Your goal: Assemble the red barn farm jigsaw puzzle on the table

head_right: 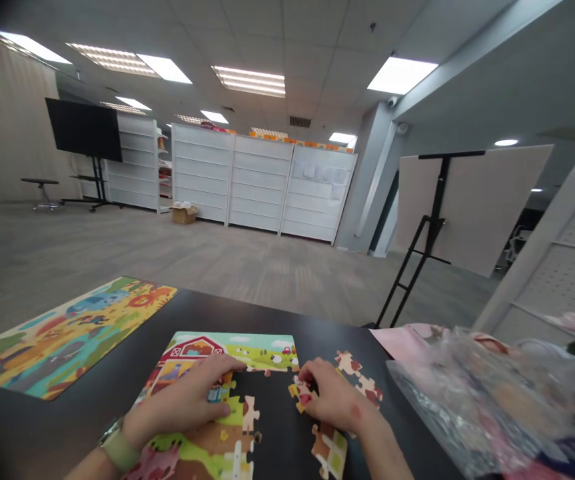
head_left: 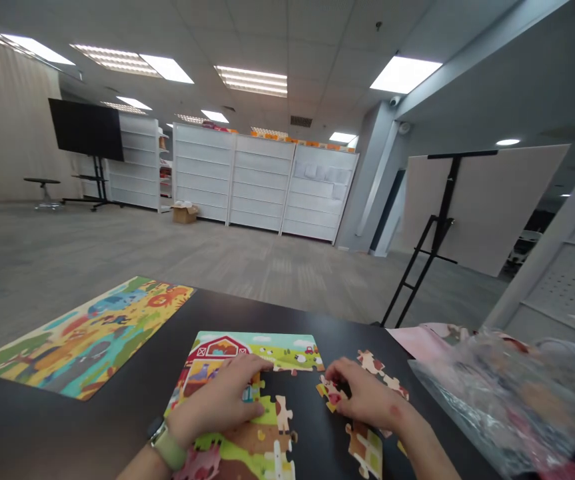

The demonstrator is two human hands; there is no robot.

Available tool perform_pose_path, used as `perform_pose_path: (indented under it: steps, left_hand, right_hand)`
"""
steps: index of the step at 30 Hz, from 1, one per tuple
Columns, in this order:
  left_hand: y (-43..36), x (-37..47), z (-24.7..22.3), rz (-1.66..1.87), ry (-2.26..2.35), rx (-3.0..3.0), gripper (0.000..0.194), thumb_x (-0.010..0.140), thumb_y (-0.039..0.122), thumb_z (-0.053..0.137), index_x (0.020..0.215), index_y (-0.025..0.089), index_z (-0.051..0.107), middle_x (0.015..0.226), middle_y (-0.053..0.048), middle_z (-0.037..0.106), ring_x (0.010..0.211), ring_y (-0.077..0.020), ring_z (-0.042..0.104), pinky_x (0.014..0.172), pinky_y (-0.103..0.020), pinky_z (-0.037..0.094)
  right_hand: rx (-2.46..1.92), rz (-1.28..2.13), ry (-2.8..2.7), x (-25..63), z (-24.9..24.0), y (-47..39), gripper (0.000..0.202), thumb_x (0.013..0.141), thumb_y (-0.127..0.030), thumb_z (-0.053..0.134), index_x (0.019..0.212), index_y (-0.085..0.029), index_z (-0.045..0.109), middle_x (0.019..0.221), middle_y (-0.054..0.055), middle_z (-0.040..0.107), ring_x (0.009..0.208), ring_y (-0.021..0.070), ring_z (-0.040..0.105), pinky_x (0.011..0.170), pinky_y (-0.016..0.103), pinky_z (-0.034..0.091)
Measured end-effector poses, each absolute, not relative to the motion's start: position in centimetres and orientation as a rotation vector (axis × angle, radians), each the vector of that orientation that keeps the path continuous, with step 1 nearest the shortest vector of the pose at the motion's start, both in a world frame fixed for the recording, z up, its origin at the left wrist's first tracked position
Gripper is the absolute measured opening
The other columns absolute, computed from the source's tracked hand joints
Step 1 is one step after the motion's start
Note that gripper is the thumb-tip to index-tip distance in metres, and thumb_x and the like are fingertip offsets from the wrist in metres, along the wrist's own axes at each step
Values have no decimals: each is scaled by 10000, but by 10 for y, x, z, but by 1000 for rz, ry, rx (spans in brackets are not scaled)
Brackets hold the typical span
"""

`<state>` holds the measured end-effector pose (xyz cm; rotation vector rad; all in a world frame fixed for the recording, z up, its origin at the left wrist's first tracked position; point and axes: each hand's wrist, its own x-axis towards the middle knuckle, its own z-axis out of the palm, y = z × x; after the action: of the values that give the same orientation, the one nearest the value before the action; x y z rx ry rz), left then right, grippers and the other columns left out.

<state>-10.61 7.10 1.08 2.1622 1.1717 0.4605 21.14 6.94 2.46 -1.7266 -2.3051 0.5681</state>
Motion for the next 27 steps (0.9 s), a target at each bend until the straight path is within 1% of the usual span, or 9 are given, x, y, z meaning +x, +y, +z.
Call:
perform_pose_path:
  steps: [2, 5, 7, 10, 13, 17, 21, 25, 27]
  left_hand:
    - [71, -106, 10, 465, 1171, 2163, 684, 713, 232, 674, 1383, 280, 550, 1467, -49, 530, 1390, -289, 415, 1220, -438, 249]
    - [71, -106, 10, 467, 1170, 2157, 686, 704, 239, 698, 1376, 271, 564, 1461, -59, 536, 1399, -306, 407, 1216, -450, 253]
    - [71, -106, 10, 476, 1169, 2152, 676, 704, 250, 713, 1365, 269, 574, 1451, -63, 543, 1393, -313, 415, 1208, -454, 264]
    - [72, -107, 10, 498, 1164, 2152, 657, 708, 254, 722, 1349, 284, 583, 1426, -55, 561, 1377, -313, 432, 1198, -458, 272]
    - [73, -108, 8, 514, 1159, 2161, 655, 703, 254, 737, 1340, 293, 590, 1404, -49, 574, 1361, -320, 440, 1188, -464, 275]
    - [77, -108, 5, 524, 1156, 2172, 699, 686, 276, 781, 1356, 288, 582, 1391, -54, 581, 1323, -317, 471, 1179, -466, 276]
    - [79, -108, 3, 534, 1161, 2189, 705, 671, 294, 813, 1341, 259, 597, 1365, -62, 597, 1298, -321, 483, 1154, -454, 309]
    - [79, -106, 2, 563, 1149, 2226, 689, 664, 301, 829, 1317, 291, 610, 1325, -34, 617, 1262, -304, 511, 1153, -446, 303]
    - [78, -106, 0, 578, 1144, 2242, 630, 675, 307, 824, 1276, 305, 634, 1305, -27, 624, 1253, -300, 516, 1153, -446, 299]
  right_hand:
    - [-1715, 569, -2306, 210, 24, 70, 240, 680, -123, 619, 900, -213, 654, 969, 31, 645, 924, 210, 611, 805, 289, 445]
    - [-1684, 576, -2315, 204, 22, 70, 378, 651, -131, 639, 1019, -215, 649, 1013, 26, 648, 934, 205, 615, 818, 283, 446]
    - [-1666, 577, -2321, 200, 20, 71, 415, 651, -142, 643, 1060, -219, 645, 1020, 19, 650, 922, 196, 617, 804, 271, 442]
    - [-1673, 566, -2319, 196, 16, 73, 319, 654, -166, 648, 969, -217, 653, 949, 1, 653, 854, 182, 611, 731, 255, 422]
    - [-1700, 531, -2303, 194, 14, 73, 246, 648, -179, 646, 891, -211, 629, 879, -13, 643, 796, 171, 593, 679, 251, 388]
    - [-1730, 485, -2271, 189, 17, 69, 206, 612, -168, 641, 804, -206, 575, 831, -18, 625, 749, 162, 568, 632, 251, 344]
    - [-1711, 450, -2252, 173, 27, 63, 171, 650, -179, 630, 803, -210, 560, 821, -18, 630, 747, 162, 575, 641, 254, 355]
    - [-1527, 338, -2272, 141, 25, 64, 150, 715, -138, 608, 846, -204, 576, 859, -1, 633, 785, 167, 592, 717, 260, 417]
    - [-1423, 280, -2285, 123, 16, 67, 121, 772, -111, 583, 853, -200, 599, 895, 19, 639, 829, 178, 609, 756, 268, 438]
